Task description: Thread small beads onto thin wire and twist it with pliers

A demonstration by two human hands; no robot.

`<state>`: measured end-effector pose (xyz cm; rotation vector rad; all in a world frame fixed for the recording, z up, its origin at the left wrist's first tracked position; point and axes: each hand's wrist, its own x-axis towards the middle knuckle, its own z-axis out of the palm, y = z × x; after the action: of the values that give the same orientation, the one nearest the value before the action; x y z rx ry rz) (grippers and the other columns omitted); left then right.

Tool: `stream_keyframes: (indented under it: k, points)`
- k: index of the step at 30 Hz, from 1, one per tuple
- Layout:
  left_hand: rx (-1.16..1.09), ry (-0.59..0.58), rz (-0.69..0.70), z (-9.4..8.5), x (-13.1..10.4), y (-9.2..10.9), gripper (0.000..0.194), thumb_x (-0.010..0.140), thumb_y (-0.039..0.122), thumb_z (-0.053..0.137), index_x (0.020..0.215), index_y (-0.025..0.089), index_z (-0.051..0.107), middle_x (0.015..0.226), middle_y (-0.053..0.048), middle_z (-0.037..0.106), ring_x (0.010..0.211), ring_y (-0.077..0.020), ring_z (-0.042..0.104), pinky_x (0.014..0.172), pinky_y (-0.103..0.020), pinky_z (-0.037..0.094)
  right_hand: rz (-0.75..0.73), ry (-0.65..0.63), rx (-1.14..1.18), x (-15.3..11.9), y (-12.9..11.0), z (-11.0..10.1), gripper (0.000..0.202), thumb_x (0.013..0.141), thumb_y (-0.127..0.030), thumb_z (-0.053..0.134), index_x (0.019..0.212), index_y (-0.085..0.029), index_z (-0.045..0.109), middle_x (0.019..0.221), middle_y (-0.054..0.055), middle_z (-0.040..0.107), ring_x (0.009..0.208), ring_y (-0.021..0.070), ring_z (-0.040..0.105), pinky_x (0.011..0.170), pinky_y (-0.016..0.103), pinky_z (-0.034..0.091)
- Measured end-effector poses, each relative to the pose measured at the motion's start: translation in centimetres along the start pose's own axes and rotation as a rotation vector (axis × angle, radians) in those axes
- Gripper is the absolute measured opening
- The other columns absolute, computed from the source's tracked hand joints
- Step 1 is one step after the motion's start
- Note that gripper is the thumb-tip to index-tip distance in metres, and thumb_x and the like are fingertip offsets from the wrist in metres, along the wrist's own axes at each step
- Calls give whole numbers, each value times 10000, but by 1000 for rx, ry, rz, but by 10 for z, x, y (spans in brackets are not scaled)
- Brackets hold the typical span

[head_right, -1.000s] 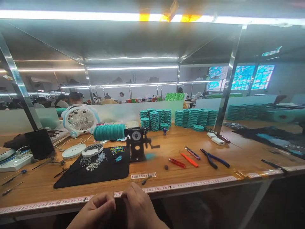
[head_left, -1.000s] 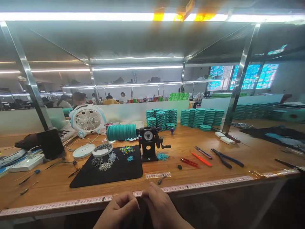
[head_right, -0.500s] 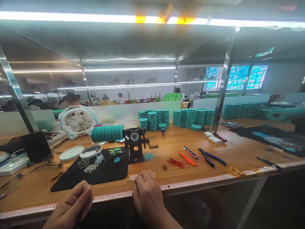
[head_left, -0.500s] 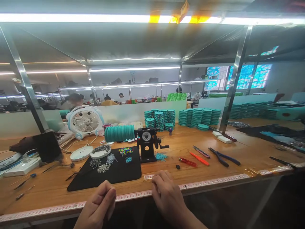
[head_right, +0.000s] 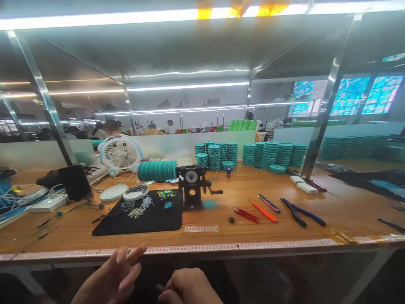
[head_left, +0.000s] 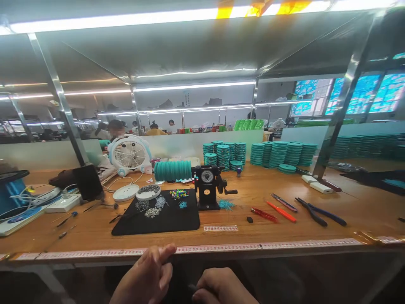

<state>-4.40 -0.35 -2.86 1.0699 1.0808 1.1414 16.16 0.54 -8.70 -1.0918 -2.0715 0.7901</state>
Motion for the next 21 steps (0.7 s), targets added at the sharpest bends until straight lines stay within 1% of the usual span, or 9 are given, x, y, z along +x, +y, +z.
stream_keyframes:
  k: [2,4,6,8,13,15,17,20,21]
  points:
    - [-124,-6,-30,2,4,0,393,670,567,662,579,208,530,498,53,379,393,-59,239,360,-186,232,-66,10,-46,-2,3,9,138,768,-200,581,633,-191,610,618,5,680,546,140,609,491,195,394]
    - [-202,5,-2,4,7,-1,338,717,464,681,616,179,528,483,86,299,406,-35,172,379,-158,167,-228,19,-85,-3,3,11,222,839,-265,514,638,-193,578,604,11,664,514,128,583,474,197,381]
    - [-173,26,56,6,9,-2,287,749,395,681,657,157,550,485,95,281,432,-30,164,406,-148,142,-365,28,-116,-4,0,8,305,902,-318,429,648,-198,547,582,15,641,491,125,563,470,208,378]
    - [-132,49,104,6,9,-1,270,773,387,660,687,146,573,488,93,293,449,-33,179,423,-151,149,-417,47,-132,-5,-2,2,342,932,-330,375,650,-204,523,566,14,620,482,126,552,469,216,378]
    - [-193,106,192,2,3,17,241,771,381,663,696,163,592,494,91,272,471,-52,183,438,-163,185,-376,48,-83,-13,12,-2,343,934,-378,401,662,-220,538,576,-1,621,491,128,556,465,217,383]
    - [-213,110,214,4,-2,25,239,760,396,668,697,177,598,492,89,269,467,-56,190,437,-171,190,-314,1,-16,-16,18,-2,327,914,-406,450,663,-235,570,592,-6,626,512,137,568,483,221,403]
    - [-158,32,186,14,-10,30,256,747,427,666,686,186,603,469,84,294,447,-59,209,427,-187,182,-275,-70,70,-16,16,-4,300,902,-420,474,695,-261,622,644,-3,639,585,158,598,549,234,445]
    - [35,-155,82,38,-20,32,306,712,469,676,627,181,613,420,66,350,413,-64,229,420,-213,179,-236,-148,225,-9,-3,-8,254,864,-486,507,913,-296,668,914,30,660,858,212,605,760,298,473]
    - [84,-187,61,46,-22,31,323,691,480,688,602,178,616,426,56,371,416,-68,240,423,-219,194,-176,-163,303,-6,-11,-9,278,847,-509,519,947,-296,666,952,28,651,887,214,593,782,307,467]
